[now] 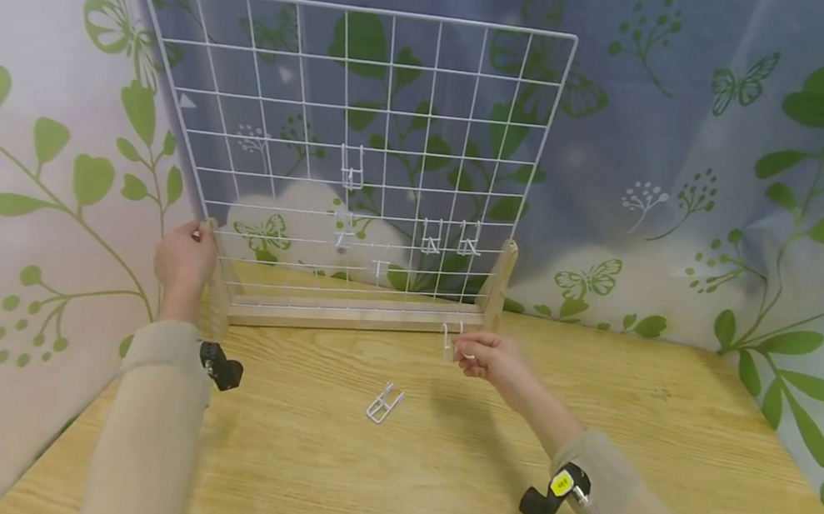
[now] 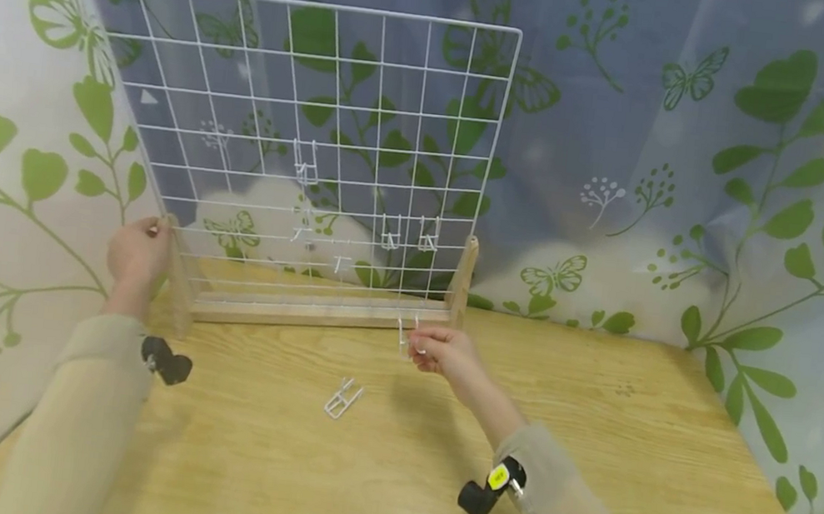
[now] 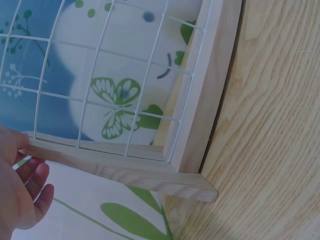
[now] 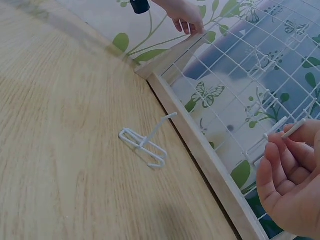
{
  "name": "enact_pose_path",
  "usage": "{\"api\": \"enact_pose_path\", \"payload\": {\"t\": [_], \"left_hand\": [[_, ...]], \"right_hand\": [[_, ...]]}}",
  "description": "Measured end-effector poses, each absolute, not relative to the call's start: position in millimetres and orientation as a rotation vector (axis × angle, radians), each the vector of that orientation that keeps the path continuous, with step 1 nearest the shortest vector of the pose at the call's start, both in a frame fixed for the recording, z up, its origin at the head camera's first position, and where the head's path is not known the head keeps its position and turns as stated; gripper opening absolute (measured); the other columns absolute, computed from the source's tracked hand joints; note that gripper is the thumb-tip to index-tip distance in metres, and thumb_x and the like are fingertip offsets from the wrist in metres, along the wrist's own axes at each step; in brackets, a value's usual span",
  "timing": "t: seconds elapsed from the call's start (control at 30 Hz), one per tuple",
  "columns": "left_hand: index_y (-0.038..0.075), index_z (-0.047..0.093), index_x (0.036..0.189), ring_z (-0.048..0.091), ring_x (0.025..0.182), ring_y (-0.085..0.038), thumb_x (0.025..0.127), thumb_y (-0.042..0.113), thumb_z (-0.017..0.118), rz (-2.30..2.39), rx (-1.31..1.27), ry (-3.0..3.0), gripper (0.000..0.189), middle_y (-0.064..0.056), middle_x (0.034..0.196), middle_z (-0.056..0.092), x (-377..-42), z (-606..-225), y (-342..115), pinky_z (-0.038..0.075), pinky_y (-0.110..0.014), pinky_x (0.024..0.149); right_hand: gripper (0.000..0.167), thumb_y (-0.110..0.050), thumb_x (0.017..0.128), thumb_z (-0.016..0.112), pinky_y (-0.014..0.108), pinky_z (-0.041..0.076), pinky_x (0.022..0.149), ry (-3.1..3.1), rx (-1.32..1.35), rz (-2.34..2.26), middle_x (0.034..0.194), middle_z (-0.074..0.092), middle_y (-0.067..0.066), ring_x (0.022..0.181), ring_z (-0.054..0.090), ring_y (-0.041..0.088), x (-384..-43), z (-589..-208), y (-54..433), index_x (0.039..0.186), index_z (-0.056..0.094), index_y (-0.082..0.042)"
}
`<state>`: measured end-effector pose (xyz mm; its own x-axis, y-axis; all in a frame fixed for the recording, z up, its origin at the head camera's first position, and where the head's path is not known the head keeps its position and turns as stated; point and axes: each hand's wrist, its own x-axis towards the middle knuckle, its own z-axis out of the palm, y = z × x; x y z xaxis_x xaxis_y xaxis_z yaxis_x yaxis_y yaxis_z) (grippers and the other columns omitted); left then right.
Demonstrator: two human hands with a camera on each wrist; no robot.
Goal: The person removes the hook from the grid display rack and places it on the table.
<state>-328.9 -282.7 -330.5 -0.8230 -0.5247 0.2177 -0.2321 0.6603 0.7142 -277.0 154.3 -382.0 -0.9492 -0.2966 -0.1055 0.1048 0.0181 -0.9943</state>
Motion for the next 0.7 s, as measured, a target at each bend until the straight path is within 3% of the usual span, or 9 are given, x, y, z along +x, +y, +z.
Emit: {"api": "enact_pose_path", "payload": {"t": [0.23,0.7], "left_hand": [[0.009,0.049,0.134,0.051,0.111,-0.039,0.098,0.036,0.028,-1.005,0.591,-2.474,0.05,-0.017,0.122,0.057,-329,-330,-282,0.038,-0.05,0.091],[0.006,0.047,0.135,0.05,0.113,-0.039,0.099,0.032,0.028,-0.995,0.597,-2.464,0.048,-0.019,0.123,0.056,-326,-329,-281,0.037,-0.049,0.093]], "right_hand": [[0.03,-0.006,0.091,0.055,0.021,0.049,0.063,2.055,-0.166,-1.967,0.078,0.063,0.001,0.069,0.058,0.01,-270,-394,155,0.113,0.055,0.013],[0.03,-0.006,0.091,0.054,0.023,0.048,0.063,2.038,-0.182,-1.915,0.078,0.063,0.0,0.069,0.058,0.009,-257,-415,152,0.113,0.054,0.014]]}}
